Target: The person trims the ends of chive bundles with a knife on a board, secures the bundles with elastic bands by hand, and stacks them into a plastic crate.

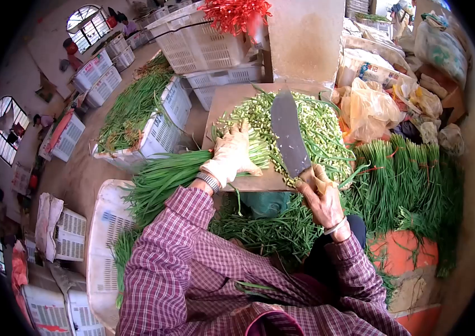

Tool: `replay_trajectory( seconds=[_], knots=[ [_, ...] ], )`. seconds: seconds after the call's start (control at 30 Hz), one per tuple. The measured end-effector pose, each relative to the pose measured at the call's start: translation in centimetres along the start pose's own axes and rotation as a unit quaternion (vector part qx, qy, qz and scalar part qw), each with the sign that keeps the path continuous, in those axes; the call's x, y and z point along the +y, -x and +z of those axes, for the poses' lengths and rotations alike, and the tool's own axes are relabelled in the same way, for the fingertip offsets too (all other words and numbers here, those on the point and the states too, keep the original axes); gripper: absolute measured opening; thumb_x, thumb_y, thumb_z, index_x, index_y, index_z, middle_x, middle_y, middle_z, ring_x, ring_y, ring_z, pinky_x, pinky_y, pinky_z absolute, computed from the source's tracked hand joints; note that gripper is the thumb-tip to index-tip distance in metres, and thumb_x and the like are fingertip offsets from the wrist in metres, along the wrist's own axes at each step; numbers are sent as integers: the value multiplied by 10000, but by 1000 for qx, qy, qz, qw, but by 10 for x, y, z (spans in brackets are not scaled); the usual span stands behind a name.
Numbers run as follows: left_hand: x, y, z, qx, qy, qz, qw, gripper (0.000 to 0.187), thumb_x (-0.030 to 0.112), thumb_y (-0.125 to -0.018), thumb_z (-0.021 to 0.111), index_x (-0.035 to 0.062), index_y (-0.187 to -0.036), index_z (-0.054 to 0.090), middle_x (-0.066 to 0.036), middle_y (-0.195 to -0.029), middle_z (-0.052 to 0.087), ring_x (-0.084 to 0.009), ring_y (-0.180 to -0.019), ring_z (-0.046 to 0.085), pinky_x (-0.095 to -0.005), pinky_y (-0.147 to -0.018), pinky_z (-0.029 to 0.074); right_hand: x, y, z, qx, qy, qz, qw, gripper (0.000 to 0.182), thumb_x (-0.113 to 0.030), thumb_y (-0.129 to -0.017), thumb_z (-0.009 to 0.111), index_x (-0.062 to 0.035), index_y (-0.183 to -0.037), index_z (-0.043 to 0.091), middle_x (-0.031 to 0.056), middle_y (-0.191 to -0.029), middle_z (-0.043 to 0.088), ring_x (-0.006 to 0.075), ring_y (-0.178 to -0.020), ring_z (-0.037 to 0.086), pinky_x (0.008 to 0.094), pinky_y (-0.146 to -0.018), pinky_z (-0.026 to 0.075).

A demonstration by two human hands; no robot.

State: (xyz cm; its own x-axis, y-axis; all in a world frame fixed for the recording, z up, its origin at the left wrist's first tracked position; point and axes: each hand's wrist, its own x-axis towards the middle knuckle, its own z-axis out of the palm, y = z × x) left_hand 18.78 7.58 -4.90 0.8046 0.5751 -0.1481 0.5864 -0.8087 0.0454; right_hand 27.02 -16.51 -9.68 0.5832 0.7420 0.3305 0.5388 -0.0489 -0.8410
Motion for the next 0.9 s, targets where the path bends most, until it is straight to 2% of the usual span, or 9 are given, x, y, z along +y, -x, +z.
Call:
replay_trajectory(
  seconds=[0.03, 0.07, 0.17, 0.2, 0.27, 0.37, 0.53, 0.7, 0.9],
  knots=[
    [0, 0, -2, -5, 0, 0, 1000, 1471, 490, -462, 954, -43, -1545, 114, -292, -1491, 374, -429, -1372, 410, -447, -1141, 372, -14, -3, -3, 7, 0, 18, 1000, 281, -144, -916, 657, 3, -1156, 650, 167, -1167, 628, 328, -861, 666, 363, -760, 533],
    [0, 0, -3, -10, -1, 0, 1000, 1475, 485, -459, 956, -40, -1547, 110, -291, -1485, 379, -423, -1365, 419, -442, -1139, 375, -7, -4, -2, 32, 16, -43, 998, 270, -135, -914, 664, -3, -1148, 653, 169, -1174, 621, 303, -838, 669, 358, -748, 531],
    [-1, -7, 0, -2, -10, 3, 1000, 1400, 456, -473, 954, -44, -1527, 178, -277, -1362, 503, -397, -1266, 526, -421, -1068, 449, -10, -4, 0, -24, -24, 69, 997, 283, -137, -911, 674, -21, -1168, 642, 167, -1131, 632, 313, -857, 669, 368, -769, 530],
    [-2, -7, 0, -13, -12, -1, 1000, 1366, 449, -481, 951, -50, -1514, 210, -267, -1303, 553, -387, -1221, 567, -413, -1034, 480, -3, -3, 5, -30, -6, 13, 999, 290, -138, -914, 672, -20, -1176, 632, 166, -1100, 641, 319, -852, 670, 374, -767, 531],
    [-1, -7, 3, 19, -25, 1, 1000, 1227, 438, -495, 945, -29, -1451, 335, -234, -1171, 629, -372, -1114, 636, -412, -958, 526, 2, 3, 15, 17, 82, -66, 994, 337, -146, -939, 631, -31, -1246, 552, 180, -991, 662, 361, -801, 670, 405, -727, 535],
    [1, -4, 2, 36, -17, -8, 999, 999, 425, -522, 938, 20, -1310, 476, -208, -1123, 658, -371, -1057, 665, -427, -924, 538, -16, 8, 22, 39, 89, -3, 995, 324, -146, -948, 615, -49, -1250, 549, 184, -927, 671, 368, -781, 673, 422, -702, 534],
    [2, -3, 2, 43, -13, -5, 999, 1024, 437, -520, 939, 4, -1320, 467, -215, -1136, 650, -377, -1078, 655, -428, -928, 536, -13, 12, 33, 58, 146, -21, 987, 241, -146, -964, 587, -65, -1191, 572, 184, -807, 656, 382, -711, 663, 435, -636, 525],
    [-4, -4, 3, 29, -28, 16, 999, 1156, 473, -501, 942, -40, -1388, 407, -246, -1197, 616, -396, -1128, 627, -426, -967, 520, -8, 10, 42, 44, 206, -57, 976, 104, -157, -965, 566, -72, -972, 507, 177, -703, 619, 385, -570, 624, 467, -492, 481],
    [0, -2, 1, 15, -66, 22, 997, 1193, 446, -460, 964, -51, -1385, 397, -255, -1204, 606, -400, -1098, 641, -415, -947, 535, -8, 6, 41, 13, 243, -25, 969, 130, -149, -931, 576, -53, -960, 493, 173, -657, 619, 379, -583, 641, 457, -510, 498]
  ],
)
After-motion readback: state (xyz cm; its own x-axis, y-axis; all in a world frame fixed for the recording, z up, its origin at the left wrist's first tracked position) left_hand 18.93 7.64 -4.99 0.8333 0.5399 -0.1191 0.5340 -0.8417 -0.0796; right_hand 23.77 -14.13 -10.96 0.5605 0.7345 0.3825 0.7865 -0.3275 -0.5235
